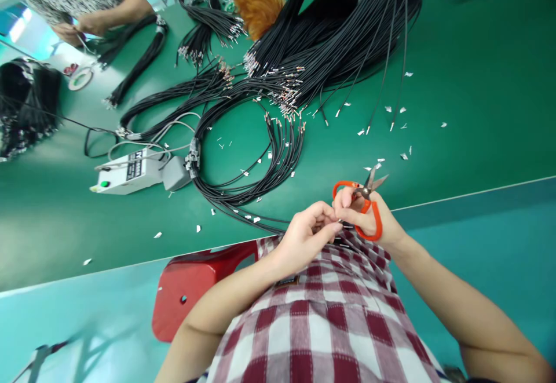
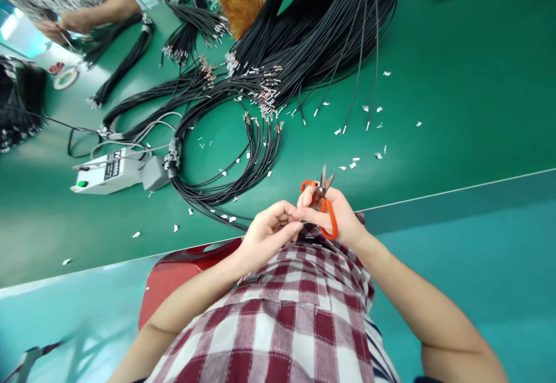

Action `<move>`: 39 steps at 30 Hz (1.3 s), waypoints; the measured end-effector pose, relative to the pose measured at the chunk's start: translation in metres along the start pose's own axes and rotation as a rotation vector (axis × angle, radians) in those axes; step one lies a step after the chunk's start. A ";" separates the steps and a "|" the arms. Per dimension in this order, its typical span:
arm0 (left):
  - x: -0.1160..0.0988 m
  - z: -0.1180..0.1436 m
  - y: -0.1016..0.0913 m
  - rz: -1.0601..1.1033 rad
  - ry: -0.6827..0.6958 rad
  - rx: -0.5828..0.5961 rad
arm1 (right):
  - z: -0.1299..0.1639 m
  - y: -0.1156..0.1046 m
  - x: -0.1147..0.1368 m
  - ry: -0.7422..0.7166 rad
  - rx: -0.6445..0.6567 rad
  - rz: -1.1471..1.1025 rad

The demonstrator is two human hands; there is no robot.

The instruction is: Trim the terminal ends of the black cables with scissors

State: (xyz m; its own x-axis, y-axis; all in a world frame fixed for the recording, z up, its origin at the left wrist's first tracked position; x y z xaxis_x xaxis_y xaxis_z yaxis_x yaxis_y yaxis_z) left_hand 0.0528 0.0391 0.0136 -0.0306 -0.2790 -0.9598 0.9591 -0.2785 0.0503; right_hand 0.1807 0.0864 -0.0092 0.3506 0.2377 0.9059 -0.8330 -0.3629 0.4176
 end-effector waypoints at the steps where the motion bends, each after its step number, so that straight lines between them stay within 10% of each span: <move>1: 0.001 -0.001 0.001 0.078 -0.043 -0.013 | 0.000 0.001 0.000 0.003 -0.005 -0.015; 18: -0.001 -0.002 -0.020 0.274 0.000 -0.276 | 0.005 0.030 -0.029 0.219 -0.124 -0.368; 39: 0.000 0.005 -0.018 0.116 0.158 -0.361 | 0.010 0.029 -0.023 0.089 -0.239 -0.265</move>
State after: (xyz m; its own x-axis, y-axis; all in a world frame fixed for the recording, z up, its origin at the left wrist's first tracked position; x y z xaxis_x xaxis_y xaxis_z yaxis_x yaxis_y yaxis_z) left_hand 0.0344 0.0392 0.0139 0.1004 -0.1370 -0.9855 0.9916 0.0946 0.0878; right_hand 0.1525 0.0616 -0.0175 0.5375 0.3768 0.7544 -0.7985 -0.0601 0.5990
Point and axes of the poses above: each hand's wrist, its own z-axis away from the middle knuckle, its own y-axis out of the palm, x = y × z, the point moved 6 cm from there along -z, towards the middle knuckle, and after that the axes turned 2 degrees about -x, right-handed, at the moved point
